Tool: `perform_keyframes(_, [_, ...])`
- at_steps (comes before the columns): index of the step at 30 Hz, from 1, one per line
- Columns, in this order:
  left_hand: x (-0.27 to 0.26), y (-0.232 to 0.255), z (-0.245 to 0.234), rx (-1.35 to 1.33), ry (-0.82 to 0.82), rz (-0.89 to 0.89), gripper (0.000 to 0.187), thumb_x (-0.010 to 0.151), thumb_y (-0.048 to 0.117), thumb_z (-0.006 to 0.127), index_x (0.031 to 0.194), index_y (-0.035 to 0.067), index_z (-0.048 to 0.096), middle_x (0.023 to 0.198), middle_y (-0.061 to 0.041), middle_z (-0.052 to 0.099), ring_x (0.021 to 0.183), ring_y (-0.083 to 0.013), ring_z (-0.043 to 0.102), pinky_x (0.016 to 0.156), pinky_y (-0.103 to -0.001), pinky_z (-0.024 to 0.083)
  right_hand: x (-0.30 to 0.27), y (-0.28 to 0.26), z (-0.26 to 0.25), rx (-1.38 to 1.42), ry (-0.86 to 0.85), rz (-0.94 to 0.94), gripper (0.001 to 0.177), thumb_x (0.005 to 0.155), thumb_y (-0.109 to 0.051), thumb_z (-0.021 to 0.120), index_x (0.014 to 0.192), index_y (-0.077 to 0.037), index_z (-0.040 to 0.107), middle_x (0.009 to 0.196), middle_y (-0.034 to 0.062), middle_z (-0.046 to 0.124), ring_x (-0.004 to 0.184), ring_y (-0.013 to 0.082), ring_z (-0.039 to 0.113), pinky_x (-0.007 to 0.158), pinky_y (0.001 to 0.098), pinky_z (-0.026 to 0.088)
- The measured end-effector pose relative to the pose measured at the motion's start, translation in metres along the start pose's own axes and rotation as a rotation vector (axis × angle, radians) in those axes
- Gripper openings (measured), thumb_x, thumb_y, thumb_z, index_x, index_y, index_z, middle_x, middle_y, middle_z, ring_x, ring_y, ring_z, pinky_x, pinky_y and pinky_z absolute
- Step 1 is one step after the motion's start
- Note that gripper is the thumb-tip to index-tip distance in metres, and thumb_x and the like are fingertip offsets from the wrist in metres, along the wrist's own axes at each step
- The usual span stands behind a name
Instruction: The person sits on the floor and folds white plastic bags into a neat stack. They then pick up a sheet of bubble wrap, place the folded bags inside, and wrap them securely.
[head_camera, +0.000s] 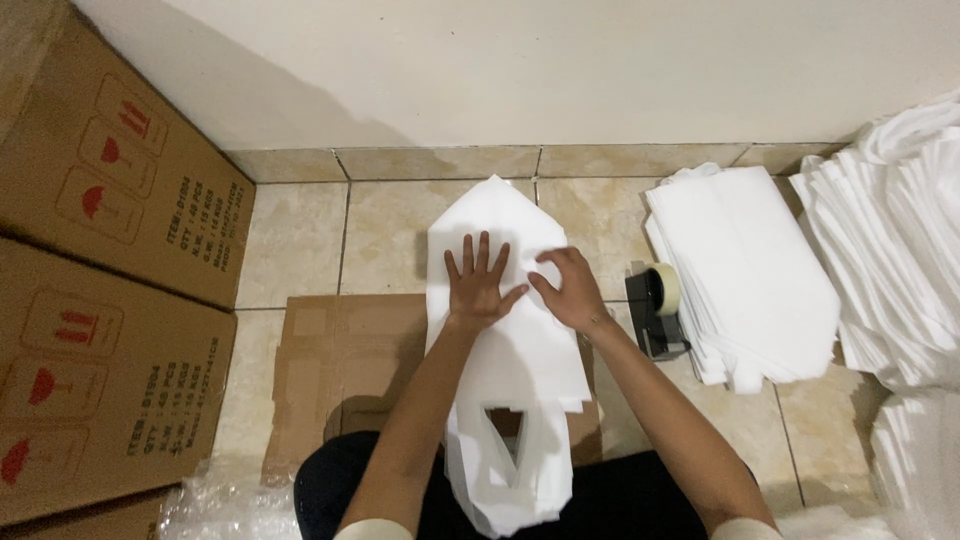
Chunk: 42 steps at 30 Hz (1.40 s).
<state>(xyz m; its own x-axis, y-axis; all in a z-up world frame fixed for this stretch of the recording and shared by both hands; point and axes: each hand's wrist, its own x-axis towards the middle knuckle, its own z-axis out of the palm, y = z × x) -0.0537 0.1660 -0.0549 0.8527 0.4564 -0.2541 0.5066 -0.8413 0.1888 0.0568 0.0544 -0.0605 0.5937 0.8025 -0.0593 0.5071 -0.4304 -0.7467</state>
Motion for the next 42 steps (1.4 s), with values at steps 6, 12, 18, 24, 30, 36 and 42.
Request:
perform_keyframes(6, [0.031,-0.016,0.06,0.022,0.14,0.056,0.071,0.08,0.065,0.021,0.136,0.022,0.017,0.141,-0.015,0.013,0.13,-0.0343,0.007,0.097,-0.062,-0.002,0.093,0.023,0.038,-0.277,0.055,-0.021,0.042,0.083,-0.027,0.051,0.119,-0.005,0.044,0.116,0.0181,0.042,0.116,0.0367,0.036,0.094,0.0509,0.031])
perform_keyframes(12, [0.04,-0.022,0.083,0.036,0.289,0.051,0.072,0.079,0.067,0.023,0.135,0.022,0.021,0.14,-0.013,0.016,0.13,-0.0317,0.008,0.097,-0.058,-0.004,0.121,0.032,0.062,-0.219,0.146,0.087,0.056,0.079,-0.033,0.057,0.124,-0.004,0.037,0.117,0.0172,0.041,0.113,0.035,0.039,0.094,0.0515,0.029])
perform_keyframes(18, [0.051,-0.026,0.114,0.088,0.533,0.045,0.077,0.074,0.07,0.029,0.131,0.019,0.029,0.139,-0.009,0.023,0.129,-0.0296,0.014,0.098,-0.057,-0.002,0.117,0.045,0.075,-0.18,0.334,-0.002,0.055,0.076,-0.03,0.062,0.119,-0.004,0.039,0.107,0.0135,0.041,0.106,0.0327,0.042,0.09,0.0458,0.032])
perform_keyframes(24, [0.048,-0.025,0.111,0.043,0.616,0.053,0.079,0.071,0.07,0.035,0.127,0.014,0.037,0.134,-0.01,0.033,0.126,-0.0285,0.022,0.098,-0.056,0.0,0.118,0.074,0.092,-0.277,0.51,-0.181,0.028,0.079,-0.022,0.059,0.102,-0.012,0.045,0.089,0.0039,0.041,0.094,0.0247,0.044,0.083,0.0413,0.033])
perform_keyframes(30, [0.054,-0.028,0.128,0.047,0.812,0.079,0.086,0.066,0.071,0.043,0.127,0.011,0.035,0.133,-0.014,0.03,0.124,-0.0302,0.025,0.098,-0.056,0.006,0.1,0.087,0.096,-0.474,0.327,-0.357,0.019,0.085,-0.017,0.046,0.102,-0.017,0.055,0.096,0.0019,0.05,0.099,0.0213,0.05,0.096,0.0442,0.026])
perform_keyframes(36, [0.055,-0.029,0.13,0.061,0.975,0.13,0.091,0.062,0.071,0.047,0.126,0.008,0.034,0.133,-0.021,0.021,0.122,-0.0378,0.025,0.095,-0.062,0.012,0.082,0.089,0.095,-0.519,0.365,-0.471,0.025,0.075,-0.01,0.055,0.098,-0.02,0.058,0.104,0.0042,0.045,0.114,0.0262,0.039,0.098,0.0556,0.016])
perform_keyframes(42, [0.051,-0.027,0.123,0.123,0.883,0.1,0.081,0.065,0.073,0.04,0.121,0.014,0.044,0.129,-0.014,0.032,0.124,-0.0362,0.023,0.094,-0.062,0.01,0.081,0.082,0.091,-0.5,0.401,-0.451,0.013,0.074,-0.013,0.054,0.084,-0.017,0.062,0.114,0.0042,0.046,0.115,0.0233,0.038,0.096,0.0478,0.024])
